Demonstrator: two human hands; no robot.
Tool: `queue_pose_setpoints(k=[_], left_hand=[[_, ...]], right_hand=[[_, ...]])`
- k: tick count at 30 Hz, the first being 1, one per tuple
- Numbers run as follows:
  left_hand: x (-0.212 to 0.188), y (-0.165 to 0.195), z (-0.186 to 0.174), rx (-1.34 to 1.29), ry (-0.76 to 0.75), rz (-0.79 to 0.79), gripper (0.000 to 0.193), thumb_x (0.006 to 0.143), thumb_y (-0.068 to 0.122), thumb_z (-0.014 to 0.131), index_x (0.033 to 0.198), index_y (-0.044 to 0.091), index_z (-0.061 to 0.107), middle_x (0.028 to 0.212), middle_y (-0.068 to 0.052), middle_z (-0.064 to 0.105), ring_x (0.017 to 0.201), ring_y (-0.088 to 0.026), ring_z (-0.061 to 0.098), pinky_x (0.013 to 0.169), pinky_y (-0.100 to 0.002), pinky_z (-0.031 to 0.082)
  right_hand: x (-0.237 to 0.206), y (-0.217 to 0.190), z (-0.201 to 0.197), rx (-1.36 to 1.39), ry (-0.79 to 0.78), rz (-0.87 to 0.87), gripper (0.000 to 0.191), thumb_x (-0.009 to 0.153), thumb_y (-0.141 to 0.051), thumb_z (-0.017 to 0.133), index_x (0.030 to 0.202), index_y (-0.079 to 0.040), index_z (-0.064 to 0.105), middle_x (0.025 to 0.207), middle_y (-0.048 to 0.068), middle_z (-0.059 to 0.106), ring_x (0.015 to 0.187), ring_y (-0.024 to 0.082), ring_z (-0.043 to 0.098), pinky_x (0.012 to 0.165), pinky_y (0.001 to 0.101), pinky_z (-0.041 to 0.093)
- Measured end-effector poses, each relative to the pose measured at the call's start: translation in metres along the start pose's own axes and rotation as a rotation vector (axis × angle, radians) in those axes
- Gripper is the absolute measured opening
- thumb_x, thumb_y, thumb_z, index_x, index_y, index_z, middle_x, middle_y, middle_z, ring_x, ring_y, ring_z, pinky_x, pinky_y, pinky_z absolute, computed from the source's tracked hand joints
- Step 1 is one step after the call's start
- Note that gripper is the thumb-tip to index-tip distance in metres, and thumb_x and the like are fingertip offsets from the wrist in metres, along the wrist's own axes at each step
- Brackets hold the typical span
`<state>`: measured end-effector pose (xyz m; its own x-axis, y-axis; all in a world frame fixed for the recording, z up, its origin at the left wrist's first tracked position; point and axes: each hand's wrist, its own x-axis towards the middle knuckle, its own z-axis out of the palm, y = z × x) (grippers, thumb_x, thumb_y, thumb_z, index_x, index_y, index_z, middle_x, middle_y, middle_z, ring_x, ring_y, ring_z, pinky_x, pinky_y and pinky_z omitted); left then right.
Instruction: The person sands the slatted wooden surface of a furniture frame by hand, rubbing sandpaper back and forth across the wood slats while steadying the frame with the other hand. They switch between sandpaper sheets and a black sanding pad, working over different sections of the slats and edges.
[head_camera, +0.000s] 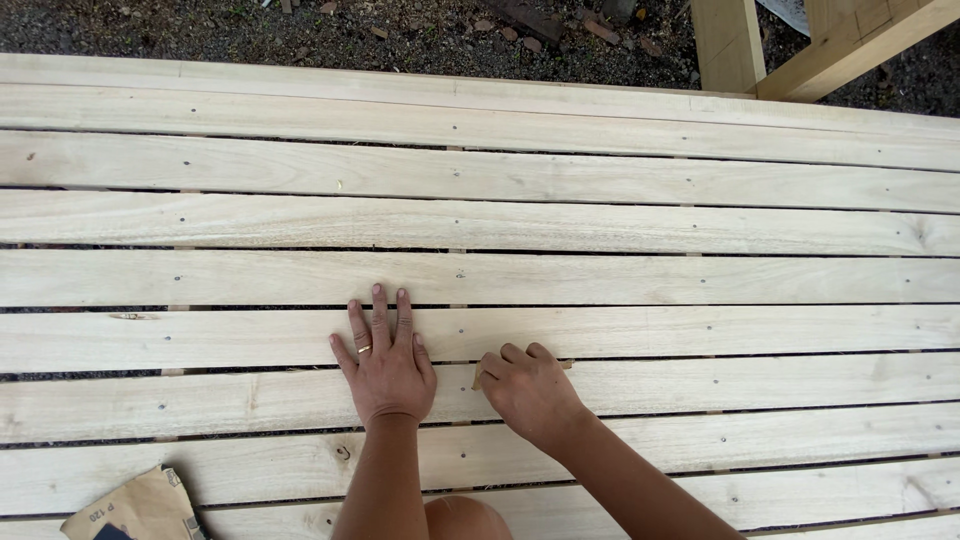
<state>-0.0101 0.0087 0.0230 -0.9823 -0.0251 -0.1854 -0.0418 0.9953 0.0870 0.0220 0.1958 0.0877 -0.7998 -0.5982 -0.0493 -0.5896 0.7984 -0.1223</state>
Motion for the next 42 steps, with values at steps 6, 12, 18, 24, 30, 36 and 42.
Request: queue_pose_setpoints(k=[6, 12, 18, 24, 30, 36, 42], left_hand=[[0.001, 0.001, -0.001, -0.026, 0.02, 0.017, 0.065, 0.098, 0.038, 0.029, 0.161, 0.034, 0.012, 0.17, 0.002, 0.005, 0.155, -0.031, 0.004, 0.12, -0.062, 0.003], [0.0, 0.003, -0.004, -0.003, -0.011, 0.007, 0.065, 0.099, 0.038, 0.029, 0.162, 0.034, 0.012, 0.171, 0.002, 0.004, 0.155, -0.031, 0.004, 0.121, -0.062, 0.005], [-0.002, 0.006, -0.008, -0.006, 0.012, 0.005, 0.066, 0.098, 0.037, 0.031, 0.162, 0.034, 0.014, 0.17, 0.002, 0.006, 0.156, -0.031, 0.005, 0.12, -0.063, 0.006], [-0.001, 0.004, -0.007, -0.021, 0.006, 0.014, 0.065, 0.098, 0.037, 0.031, 0.161, 0.034, 0.014, 0.17, 0.003, 0.006, 0.155, -0.031, 0.004, 0.12, -0.063, 0.006], [0.0, 0.005, -0.007, 0.002, -0.028, 0.012, 0.066, 0.098, 0.037, 0.029, 0.161, 0.034, 0.012, 0.171, 0.002, 0.003, 0.155, -0.032, 0.002, 0.12, -0.063, 0.005], [0.0, 0.006, -0.008, -0.006, -0.043, 0.008, 0.064, 0.099, 0.039, 0.027, 0.161, 0.034, 0.011, 0.17, 0.002, 0.002, 0.155, -0.031, 0.001, 0.12, -0.063, 0.004], [0.001, 0.005, -0.008, 0.008, -0.032, 0.016, 0.064, 0.099, 0.037, 0.027, 0.162, 0.033, 0.012, 0.171, 0.002, 0.002, 0.155, -0.031, 0.001, 0.12, -0.063, 0.005]], right_hand=[[0.009, 0.007, -0.015, -0.078, -0.173, 0.027, 0.008, 0.08, -0.004, 0.073, 0.074, -0.01, 0.072, 0.086, 0.0, 0.066, 0.082, 0.017, 0.061, 0.066, 0.0328, 0.051], [-0.016, 0.03, -0.033, -0.018, -0.09, 0.113, 0.007, 0.078, -0.005, 0.072, 0.082, -0.011, 0.073, 0.084, 0.0, 0.066, 0.078, 0.017, 0.063, 0.063, 0.034, 0.052], [-0.006, 0.012, -0.001, 0.037, -0.005, 0.041, 0.01, 0.074, -0.001, 0.071, 0.078, -0.009, 0.069, 0.086, 0.001, 0.064, 0.081, 0.018, 0.064, 0.066, 0.0335, 0.055], [-0.003, 0.014, -0.003, 0.042, -0.008, 0.073, 0.01, 0.073, 0.0, 0.071, 0.079, -0.008, 0.068, 0.084, 0.002, 0.062, 0.077, 0.018, 0.063, 0.063, 0.033, 0.056], [0.002, 0.011, -0.004, 0.046, 0.021, 0.093, 0.01, 0.073, 0.0, 0.072, 0.07, -0.008, 0.066, 0.084, 0.004, 0.062, 0.077, 0.019, 0.062, 0.068, 0.0347, 0.056], [0.012, 0.004, -0.002, -0.008, -0.069, 0.127, 0.013, 0.076, -0.001, 0.073, 0.067, -0.008, 0.066, 0.082, 0.004, 0.062, 0.073, 0.017, 0.062, 0.068, 0.0343, 0.052], [0.009, 0.014, -0.011, 0.005, -0.034, 0.117, 0.01, 0.075, -0.001, 0.074, 0.071, -0.01, 0.069, 0.078, 0.002, 0.063, 0.073, 0.017, 0.062, 0.065, 0.0347, 0.05]])
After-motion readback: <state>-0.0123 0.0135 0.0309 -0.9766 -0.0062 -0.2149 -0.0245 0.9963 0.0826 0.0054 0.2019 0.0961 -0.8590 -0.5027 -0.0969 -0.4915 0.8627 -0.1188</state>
